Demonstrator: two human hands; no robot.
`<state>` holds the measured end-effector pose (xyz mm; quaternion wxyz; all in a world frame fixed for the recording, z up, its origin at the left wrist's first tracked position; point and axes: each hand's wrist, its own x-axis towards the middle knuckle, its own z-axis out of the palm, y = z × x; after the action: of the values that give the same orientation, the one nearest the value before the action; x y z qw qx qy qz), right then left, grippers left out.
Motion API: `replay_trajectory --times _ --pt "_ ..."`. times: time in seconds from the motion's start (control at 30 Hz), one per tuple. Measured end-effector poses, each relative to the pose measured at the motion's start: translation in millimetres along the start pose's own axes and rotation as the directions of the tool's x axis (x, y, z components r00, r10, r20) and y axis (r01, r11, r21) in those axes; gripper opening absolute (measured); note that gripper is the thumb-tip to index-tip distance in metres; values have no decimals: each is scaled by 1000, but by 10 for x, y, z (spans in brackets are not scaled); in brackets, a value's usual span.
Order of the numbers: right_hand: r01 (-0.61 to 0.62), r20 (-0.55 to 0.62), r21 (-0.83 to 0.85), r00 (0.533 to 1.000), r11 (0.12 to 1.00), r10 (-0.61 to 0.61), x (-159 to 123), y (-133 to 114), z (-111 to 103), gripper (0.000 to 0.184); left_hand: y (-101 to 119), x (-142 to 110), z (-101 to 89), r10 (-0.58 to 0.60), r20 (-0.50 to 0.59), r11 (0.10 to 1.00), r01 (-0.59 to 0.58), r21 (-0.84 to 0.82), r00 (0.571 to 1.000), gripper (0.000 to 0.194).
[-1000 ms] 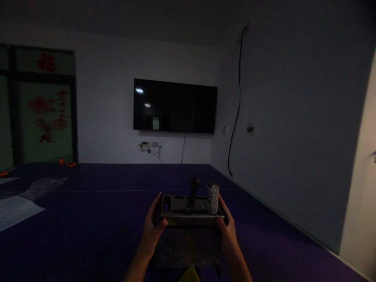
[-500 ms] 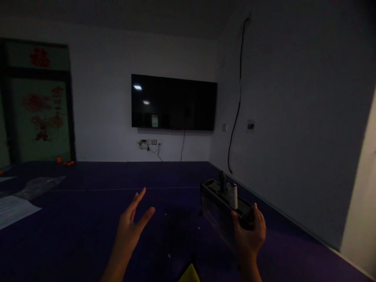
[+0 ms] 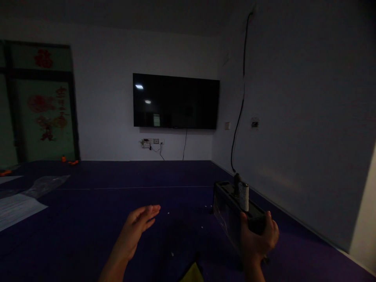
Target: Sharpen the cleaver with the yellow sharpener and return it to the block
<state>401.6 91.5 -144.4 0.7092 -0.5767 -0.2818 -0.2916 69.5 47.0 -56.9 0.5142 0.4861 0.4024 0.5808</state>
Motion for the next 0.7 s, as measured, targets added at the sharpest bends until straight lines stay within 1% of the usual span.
replay_trajectory --times 0.1,0.2,0.4,0.47,0.53,0.6,0.67,0.7 --pt "10 -9 -17 1000 1000 -10 1 25 11 77 -12 21 -49 -143 136 977 161 -137 980 57" --pt "11 -17 -21 1000 1000 -11 13 50 36 75 -9 40 -91 -201 205 950 241 -196 958 60" --pt "8 38 -27 999 1000 -7 38 12 58 83 28 35 -136 -218 287 938 282 -204 933 61" --pt "-19 54 -43 998 999 21 42 -44 17 90 51 21 -160 -212 308 937 283 -206 927 61" --pt "-13 45 -88 999 996 17 41 -133 -44 99 85 6 -188 -200 318 936 276 -216 927 62" --pt "60 6 -115 998 992 -60 17 -268 -102 102 127 -9 -216 -189 316 937 267 -226 930 65" --pt "170 -17 -59 985 984 -172 -58 -450 -141 91 175 -24 -238 -182 302 936 259 -237 936 67" --pt "210 18 12 977 978 -210 -124 -550 -154 78 199 -32 -248 -182 296 933 259 -249 938 68"
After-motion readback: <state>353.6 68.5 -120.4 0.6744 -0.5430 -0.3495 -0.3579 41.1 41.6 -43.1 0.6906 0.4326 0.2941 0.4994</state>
